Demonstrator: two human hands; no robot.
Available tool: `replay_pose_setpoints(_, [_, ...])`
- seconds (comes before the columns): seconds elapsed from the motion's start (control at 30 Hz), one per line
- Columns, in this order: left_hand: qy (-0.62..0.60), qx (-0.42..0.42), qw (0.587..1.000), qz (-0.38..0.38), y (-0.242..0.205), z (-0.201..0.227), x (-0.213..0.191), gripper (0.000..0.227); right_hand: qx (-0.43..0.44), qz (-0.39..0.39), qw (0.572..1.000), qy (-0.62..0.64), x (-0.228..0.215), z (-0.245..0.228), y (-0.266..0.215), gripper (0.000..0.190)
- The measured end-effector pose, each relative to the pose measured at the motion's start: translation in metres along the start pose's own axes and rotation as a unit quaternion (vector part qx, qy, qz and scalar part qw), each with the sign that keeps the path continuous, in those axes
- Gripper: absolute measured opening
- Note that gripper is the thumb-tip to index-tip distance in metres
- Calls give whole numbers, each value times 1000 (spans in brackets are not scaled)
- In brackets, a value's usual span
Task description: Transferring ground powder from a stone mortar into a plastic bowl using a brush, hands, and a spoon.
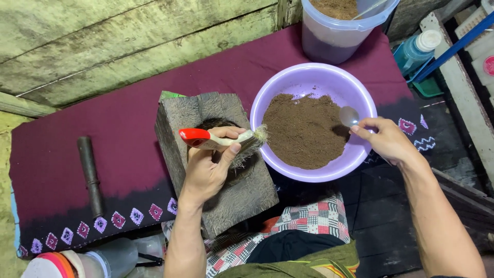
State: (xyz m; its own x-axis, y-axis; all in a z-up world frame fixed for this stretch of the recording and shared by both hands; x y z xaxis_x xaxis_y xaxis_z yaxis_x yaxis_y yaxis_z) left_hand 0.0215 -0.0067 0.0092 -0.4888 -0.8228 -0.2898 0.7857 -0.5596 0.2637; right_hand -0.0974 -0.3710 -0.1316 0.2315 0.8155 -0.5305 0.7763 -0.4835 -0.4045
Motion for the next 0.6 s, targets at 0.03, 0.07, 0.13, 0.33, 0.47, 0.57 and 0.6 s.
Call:
replay_pose_setpoints(0.03, [1, 0, 1000, 1, 0, 0, 0, 18, -2, -1, 1000, 0, -1, 7, 1, 23])
replay_pose_setpoints(0.07, [-4, 5, 1000, 0, 0, 0, 0, 18, -90, 71, 991, -62, -6, 9, 2, 24])
replay_pose_setpoints(0.13, [-8, 8, 1000, 2, -1, -1, -1, 19, -182, 138, 966, -123, -7, 1, -6, 26])
replay_pose_setpoints(0.33, [-43, 43, 994, 88, -14, -10, -11, 23, -371, 203, 895, -141, 32, -65, -54, 13])
replay_pose_setpoints(0.47, [3, 33, 996, 81, -24, -8, -13, 22, -343, 48, 935, -78, 88, -85, -60, 12])
replay_pose_setpoints(0.57, [29, -19, 998, -57, -20, 3, -8, 25, -330, -6, 940, -83, 110, -100, -65, 14])
replay_pose_setpoints(0.6, [43, -43, 989, -135, -20, 6, -4, 25, -317, -26, 945, -81, 115, -103, -66, 15])
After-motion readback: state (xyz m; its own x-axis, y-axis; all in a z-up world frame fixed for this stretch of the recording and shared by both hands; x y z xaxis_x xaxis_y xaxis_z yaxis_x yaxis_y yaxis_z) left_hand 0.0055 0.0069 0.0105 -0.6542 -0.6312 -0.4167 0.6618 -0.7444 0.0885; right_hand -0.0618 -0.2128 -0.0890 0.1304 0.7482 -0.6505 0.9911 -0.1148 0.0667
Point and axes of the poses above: each hand's wrist, its own y-axis towards the middle knuckle, its own x-axis out of the palm, z = x × y, the point moved 3 cm from there along y, towards the middle knuckle, and after that the axes turned 3 degrees about -x, right-handed, at the moved point
